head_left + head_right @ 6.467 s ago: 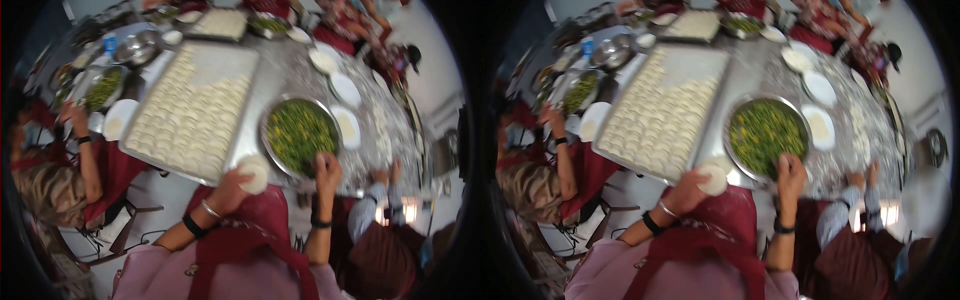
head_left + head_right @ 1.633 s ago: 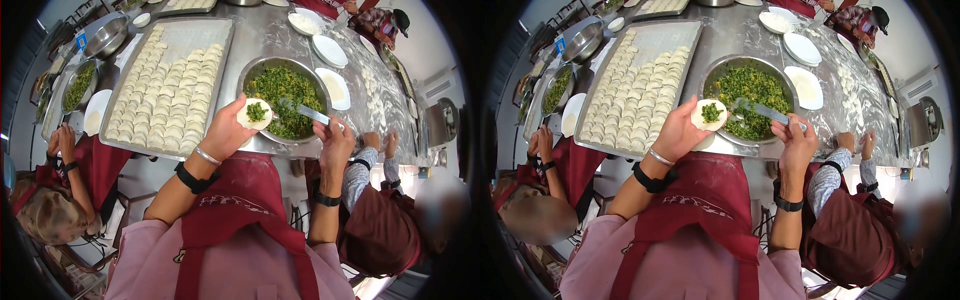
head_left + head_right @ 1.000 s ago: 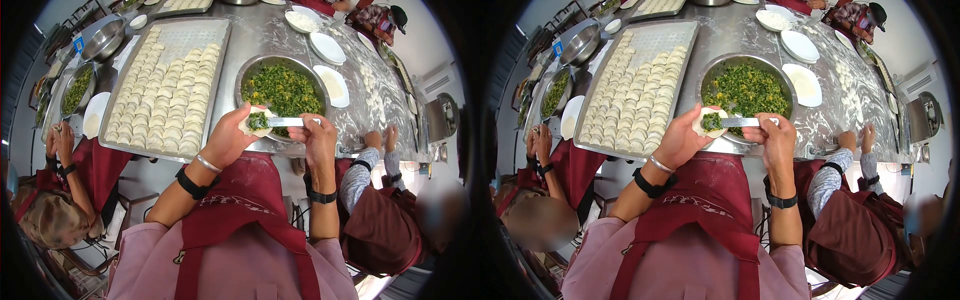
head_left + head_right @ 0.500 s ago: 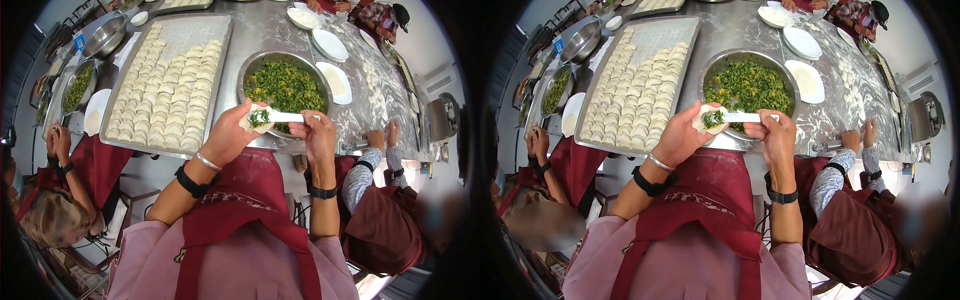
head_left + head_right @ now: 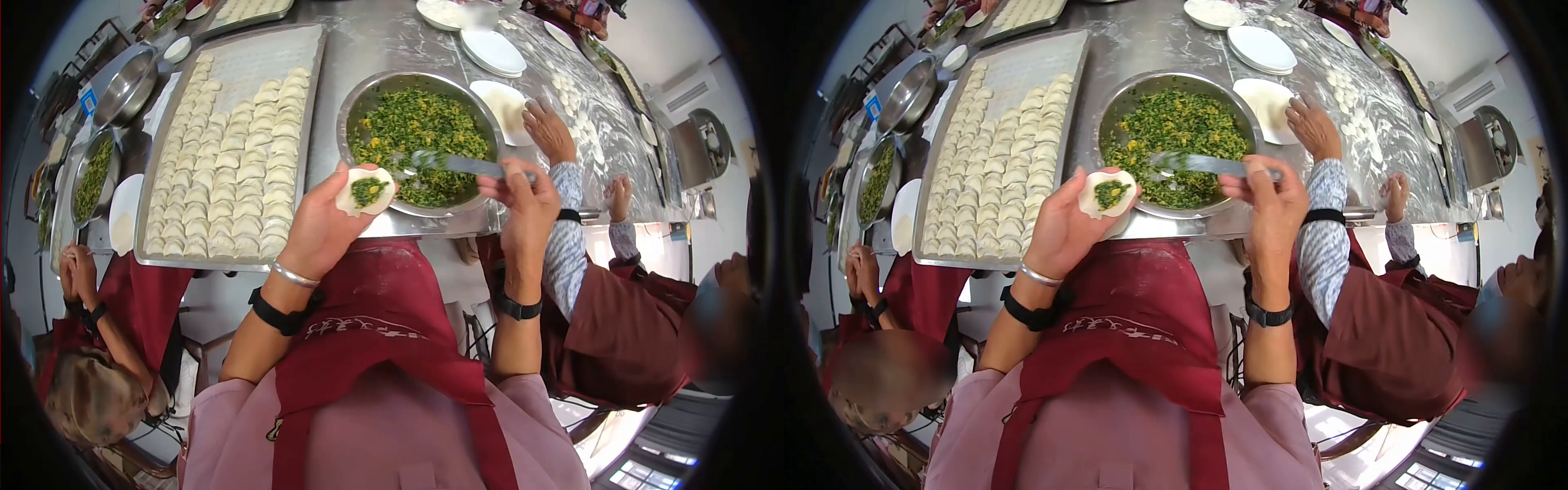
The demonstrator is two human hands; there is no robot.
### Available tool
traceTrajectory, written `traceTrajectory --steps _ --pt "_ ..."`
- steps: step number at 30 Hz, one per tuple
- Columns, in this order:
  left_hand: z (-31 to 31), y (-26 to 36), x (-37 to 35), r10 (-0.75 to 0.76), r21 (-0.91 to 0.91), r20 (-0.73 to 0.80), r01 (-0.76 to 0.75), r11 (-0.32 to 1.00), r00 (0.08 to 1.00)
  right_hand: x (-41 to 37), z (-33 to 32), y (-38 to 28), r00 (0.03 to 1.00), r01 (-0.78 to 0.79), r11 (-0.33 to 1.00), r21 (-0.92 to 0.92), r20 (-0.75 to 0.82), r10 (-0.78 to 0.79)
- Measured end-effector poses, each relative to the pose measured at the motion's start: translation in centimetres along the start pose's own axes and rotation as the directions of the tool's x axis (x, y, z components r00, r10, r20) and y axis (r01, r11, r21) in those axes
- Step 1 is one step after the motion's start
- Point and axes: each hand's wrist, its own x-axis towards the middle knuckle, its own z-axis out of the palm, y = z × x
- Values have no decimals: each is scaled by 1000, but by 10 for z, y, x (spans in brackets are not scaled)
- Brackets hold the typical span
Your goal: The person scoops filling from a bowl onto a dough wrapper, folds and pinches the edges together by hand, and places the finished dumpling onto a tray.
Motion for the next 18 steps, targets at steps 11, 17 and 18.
traceTrajectory --steps 11,17,18 --pt "-6 -3 -6 34 -42 16 -33 999 999 30 -33 64 940 173 544 -821 -27 -339" --pt "-3 8 -11 23 -52 45 -21 998 999 53 -51 82 953 142 530 -836 -30 -302" --pt "-3 9 -12 27 -35 45 -25 999 999 60 -62 94 956 158 544 -824 -10 -292"
